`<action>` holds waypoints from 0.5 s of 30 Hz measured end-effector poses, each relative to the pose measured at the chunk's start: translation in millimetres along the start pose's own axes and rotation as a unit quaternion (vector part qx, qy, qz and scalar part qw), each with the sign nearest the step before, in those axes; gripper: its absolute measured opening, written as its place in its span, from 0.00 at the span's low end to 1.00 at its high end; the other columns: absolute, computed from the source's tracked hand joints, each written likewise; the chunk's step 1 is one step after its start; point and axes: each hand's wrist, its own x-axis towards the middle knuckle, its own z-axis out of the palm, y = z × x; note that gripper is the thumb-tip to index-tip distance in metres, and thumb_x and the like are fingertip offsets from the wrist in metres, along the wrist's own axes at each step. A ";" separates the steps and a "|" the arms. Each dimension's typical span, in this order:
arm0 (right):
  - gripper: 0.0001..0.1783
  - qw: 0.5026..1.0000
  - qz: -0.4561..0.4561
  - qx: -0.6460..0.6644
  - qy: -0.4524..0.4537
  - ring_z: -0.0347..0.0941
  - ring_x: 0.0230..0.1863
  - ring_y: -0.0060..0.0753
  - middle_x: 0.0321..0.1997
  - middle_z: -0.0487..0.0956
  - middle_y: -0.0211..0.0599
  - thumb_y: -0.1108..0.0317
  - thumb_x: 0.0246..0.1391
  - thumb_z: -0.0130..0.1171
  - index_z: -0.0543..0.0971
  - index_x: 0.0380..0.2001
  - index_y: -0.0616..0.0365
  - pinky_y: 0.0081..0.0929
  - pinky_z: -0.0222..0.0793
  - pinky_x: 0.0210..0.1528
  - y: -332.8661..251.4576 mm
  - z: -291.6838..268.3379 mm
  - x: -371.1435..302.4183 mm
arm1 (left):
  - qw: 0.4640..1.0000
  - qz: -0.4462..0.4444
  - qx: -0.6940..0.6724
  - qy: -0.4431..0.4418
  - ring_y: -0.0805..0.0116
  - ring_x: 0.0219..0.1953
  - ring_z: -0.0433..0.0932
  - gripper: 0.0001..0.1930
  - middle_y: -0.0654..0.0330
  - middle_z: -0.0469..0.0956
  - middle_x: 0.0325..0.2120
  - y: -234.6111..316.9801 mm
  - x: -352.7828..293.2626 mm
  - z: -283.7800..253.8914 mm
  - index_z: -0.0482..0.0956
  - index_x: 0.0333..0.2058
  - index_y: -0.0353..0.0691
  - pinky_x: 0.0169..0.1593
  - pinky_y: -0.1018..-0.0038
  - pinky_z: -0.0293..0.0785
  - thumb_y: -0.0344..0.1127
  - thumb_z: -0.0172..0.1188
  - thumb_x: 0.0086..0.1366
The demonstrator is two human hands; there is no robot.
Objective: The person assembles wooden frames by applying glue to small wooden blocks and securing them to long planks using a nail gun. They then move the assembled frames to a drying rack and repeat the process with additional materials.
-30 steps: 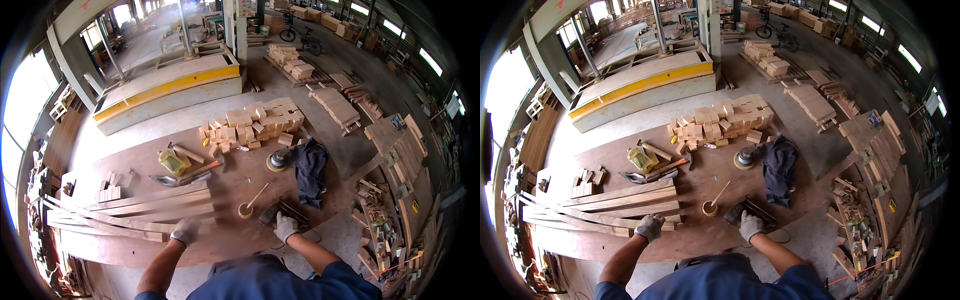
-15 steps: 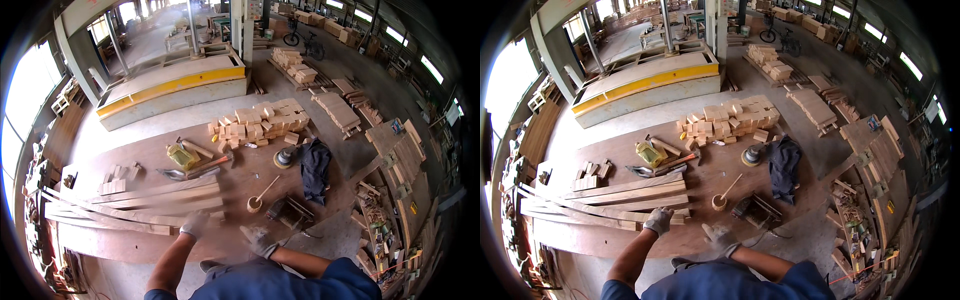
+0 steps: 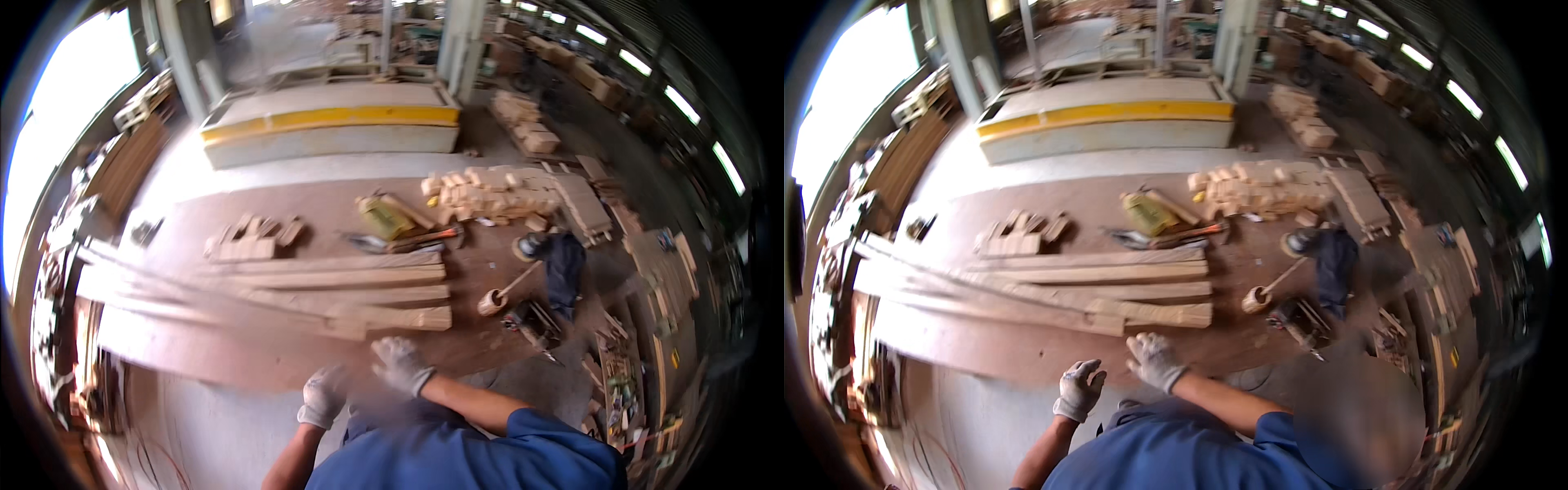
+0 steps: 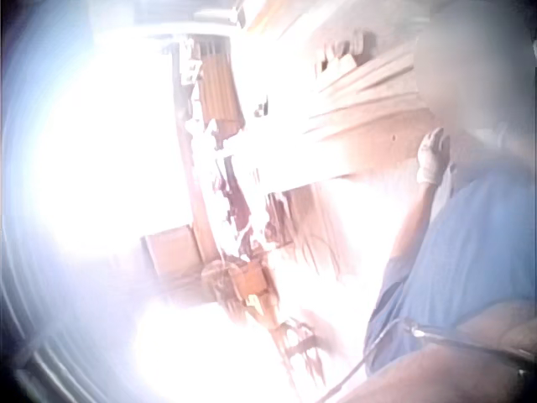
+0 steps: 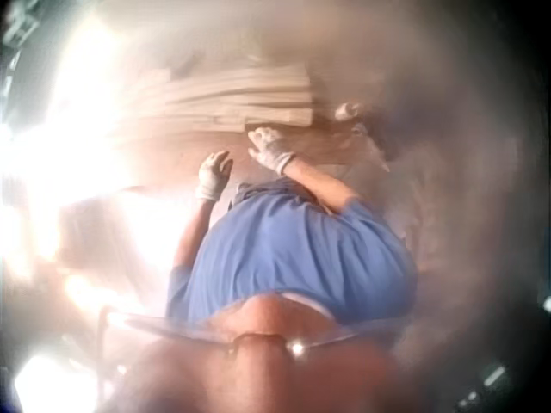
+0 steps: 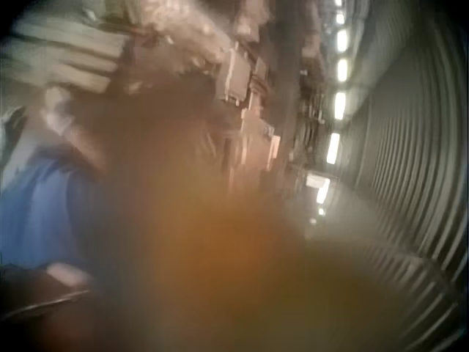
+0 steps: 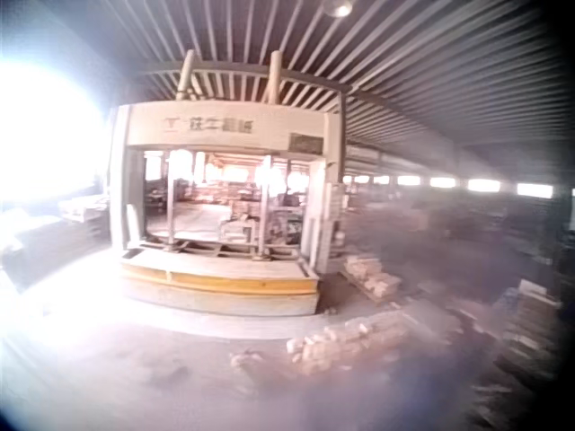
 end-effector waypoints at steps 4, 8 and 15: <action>0.35 0.995 -0.035 -0.083 -0.052 0.70 0.65 0.56 0.63 0.75 0.55 0.47 0.51 0.70 0.78 0.57 0.57 0.56 0.66 0.65 -22.1 29.0 49.2 | 0.980 -0.197 0.017 0.002 0.47 0.48 0.84 0.14 0.49 0.87 0.44 -49.9 -84.5 -23.2 0.87 0.48 0.40 0.53 0.56 0.81 0.40 0.66 0.68; 0.48 0.984 -0.016 -0.097 -0.146 0.68 0.66 0.55 0.63 0.74 0.52 0.46 0.46 0.77 0.73 0.66 0.61 0.53 0.65 0.68 -32.2 36.9 89.5 | 0.916 -0.399 -0.030 0.015 0.46 0.54 0.82 0.17 0.49 0.86 0.48 -75.2 -155.4 -1.7 0.86 0.53 0.41 0.59 0.57 0.78 0.42 0.64 0.70; 0.44 0.978 -0.045 -0.139 -0.149 0.74 0.57 0.49 0.55 0.78 0.45 0.46 0.44 0.79 0.75 0.61 0.57 0.48 0.72 0.59 -6.1 53.5 113.1 | 0.804 -0.580 -0.108 0.076 0.49 0.58 0.83 0.21 0.45 0.85 0.54 -43.8 -214.3 20.5 0.85 0.54 0.34 0.62 0.63 0.78 0.42 0.66 0.68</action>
